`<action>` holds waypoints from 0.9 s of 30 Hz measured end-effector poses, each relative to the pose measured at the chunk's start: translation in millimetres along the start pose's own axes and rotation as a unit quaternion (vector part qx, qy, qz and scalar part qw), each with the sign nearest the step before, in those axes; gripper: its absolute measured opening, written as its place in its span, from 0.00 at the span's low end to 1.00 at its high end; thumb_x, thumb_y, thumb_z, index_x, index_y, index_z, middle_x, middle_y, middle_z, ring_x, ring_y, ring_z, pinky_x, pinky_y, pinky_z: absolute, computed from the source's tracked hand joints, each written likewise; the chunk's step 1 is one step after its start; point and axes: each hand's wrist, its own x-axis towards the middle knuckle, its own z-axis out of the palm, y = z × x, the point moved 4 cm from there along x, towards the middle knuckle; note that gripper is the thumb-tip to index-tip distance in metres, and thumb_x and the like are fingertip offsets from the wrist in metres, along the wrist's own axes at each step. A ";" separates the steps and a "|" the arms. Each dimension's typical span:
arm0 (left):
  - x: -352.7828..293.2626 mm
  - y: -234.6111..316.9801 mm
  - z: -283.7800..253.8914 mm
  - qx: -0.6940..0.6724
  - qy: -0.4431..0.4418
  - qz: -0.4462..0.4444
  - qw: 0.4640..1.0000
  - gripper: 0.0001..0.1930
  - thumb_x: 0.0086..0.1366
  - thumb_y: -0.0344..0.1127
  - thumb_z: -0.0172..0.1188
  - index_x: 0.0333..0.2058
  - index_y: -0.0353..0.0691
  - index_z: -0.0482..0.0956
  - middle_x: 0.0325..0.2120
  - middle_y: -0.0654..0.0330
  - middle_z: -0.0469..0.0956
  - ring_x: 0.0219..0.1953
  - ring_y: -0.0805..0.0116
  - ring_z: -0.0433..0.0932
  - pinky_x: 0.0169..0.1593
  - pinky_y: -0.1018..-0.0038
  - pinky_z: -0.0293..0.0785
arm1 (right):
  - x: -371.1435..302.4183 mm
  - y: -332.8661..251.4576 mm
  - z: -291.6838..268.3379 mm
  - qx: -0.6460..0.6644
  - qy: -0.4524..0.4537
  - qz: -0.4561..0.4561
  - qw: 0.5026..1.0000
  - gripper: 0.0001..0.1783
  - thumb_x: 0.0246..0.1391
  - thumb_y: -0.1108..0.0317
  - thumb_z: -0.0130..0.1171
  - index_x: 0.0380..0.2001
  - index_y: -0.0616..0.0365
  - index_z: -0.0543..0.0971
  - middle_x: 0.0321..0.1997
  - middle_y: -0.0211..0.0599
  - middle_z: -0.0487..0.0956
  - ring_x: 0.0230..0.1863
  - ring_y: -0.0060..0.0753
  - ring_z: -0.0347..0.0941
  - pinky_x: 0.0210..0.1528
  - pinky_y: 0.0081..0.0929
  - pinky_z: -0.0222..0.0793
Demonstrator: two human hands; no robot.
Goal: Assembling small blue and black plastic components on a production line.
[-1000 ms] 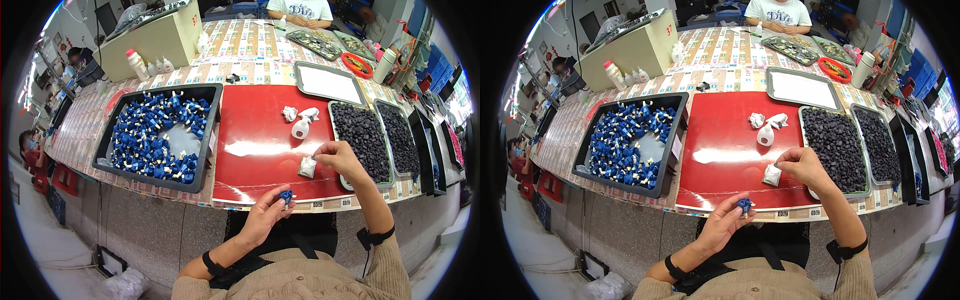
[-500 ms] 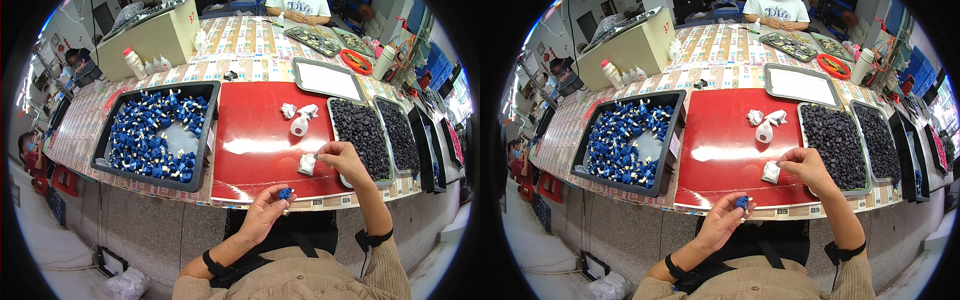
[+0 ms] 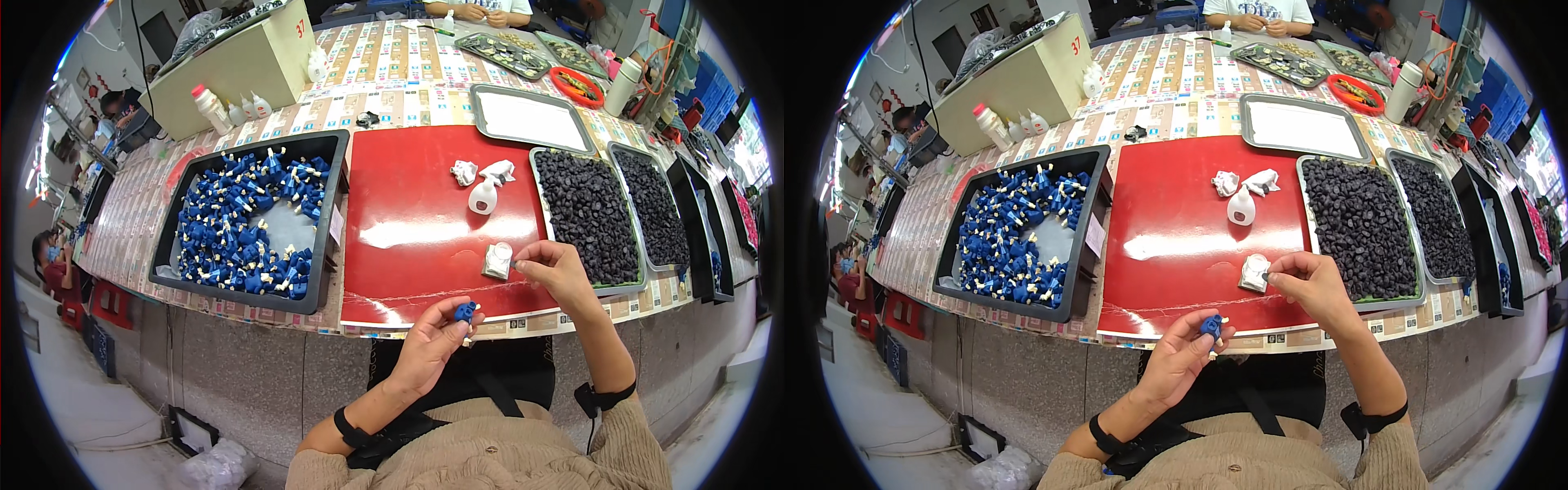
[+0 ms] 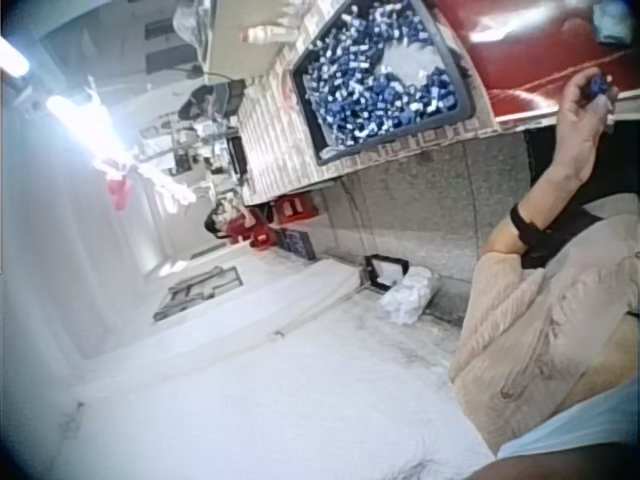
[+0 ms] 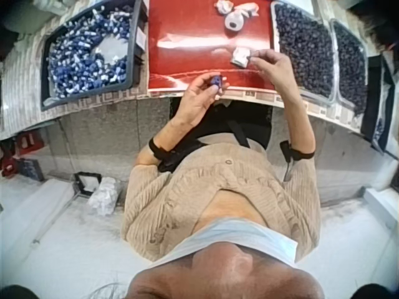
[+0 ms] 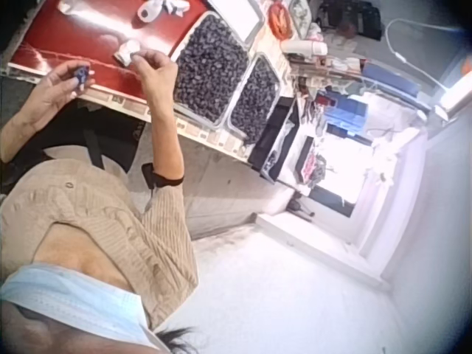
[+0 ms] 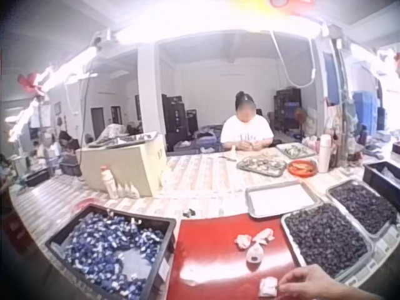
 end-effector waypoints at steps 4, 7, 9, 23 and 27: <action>0.5 -0.4 0.8 0.009 0.000 0.004 1.000 0.19 0.66 0.28 0.54 0.55 0.37 0.67 0.49 0.55 0.72 0.55 0.64 0.71 0.56 0.71 0.70 | -18.6 -8.2 13.7 0.083 -0.012 -0.014 0.996 0.06 0.49 0.73 0.62 0.32 0.64 0.79 0.26 0.28 0.78 0.24 0.14 0.69 0.26 0.14 0.64; 2.1 -2.1 5.1 0.018 0.002 0.005 1.000 0.19 0.66 0.28 0.54 0.55 0.37 0.67 0.48 0.56 0.73 0.53 0.66 0.72 0.56 0.72 0.70 | -32.6 -1.2 28.3 0.154 -0.070 0.012 0.986 0.07 0.51 0.73 0.63 0.34 0.63 0.79 0.29 0.30 0.79 0.27 0.16 0.71 0.30 0.14 0.67; 2.7 -2.5 7.1 0.027 0.001 0.001 1.000 0.19 0.66 0.28 0.55 0.55 0.37 0.67 0.48 0.56 0.73 0.52 0.67 0.72 0.55 0.73 0.70 | -40.4 1.1 37.9 0.201 -0.098 0.009 0.975 0.07 0.51 0.73 0.63 0.34 0.64 0.79 0.30 0.30 0.79 0.27 0.16 0.71 0.30 0.15 0.68; 4.8 -7.6 7.7 0.090 0.013 0.009 0.996 0.18 0.63 0.25 0.58 0.53 0.36 0.70 0.44 0.60 0.75 0.47 0.72 0.74 0.53 0.75 0.71 | -50.1 18.9 49.2 0.243 -0.099 0.046 0.964 0.06 0.52 0.75 0.62 0.34 0.63 0.77 0.28 0.30 0.77 0.26 0.18 0.70 0.28 0.17 0.67; 5.2 -5.1 7.0 0.124 0.011 0.036 0.992 0.18 0.62 0.25 0.60 0.51 0.37 0.72 0.44 0.61 0.74 0.47 0.73 0.74 0.53 0.76 0.70 | -49.9 20.3 47.8 0.253 -0.107 0.062 0.960 0.06 0.51 0.75 0.62 0.33 0.63 0.77 0.26 0.30 0.76 0.25 0.19 0.71 0.28 0.17 0.68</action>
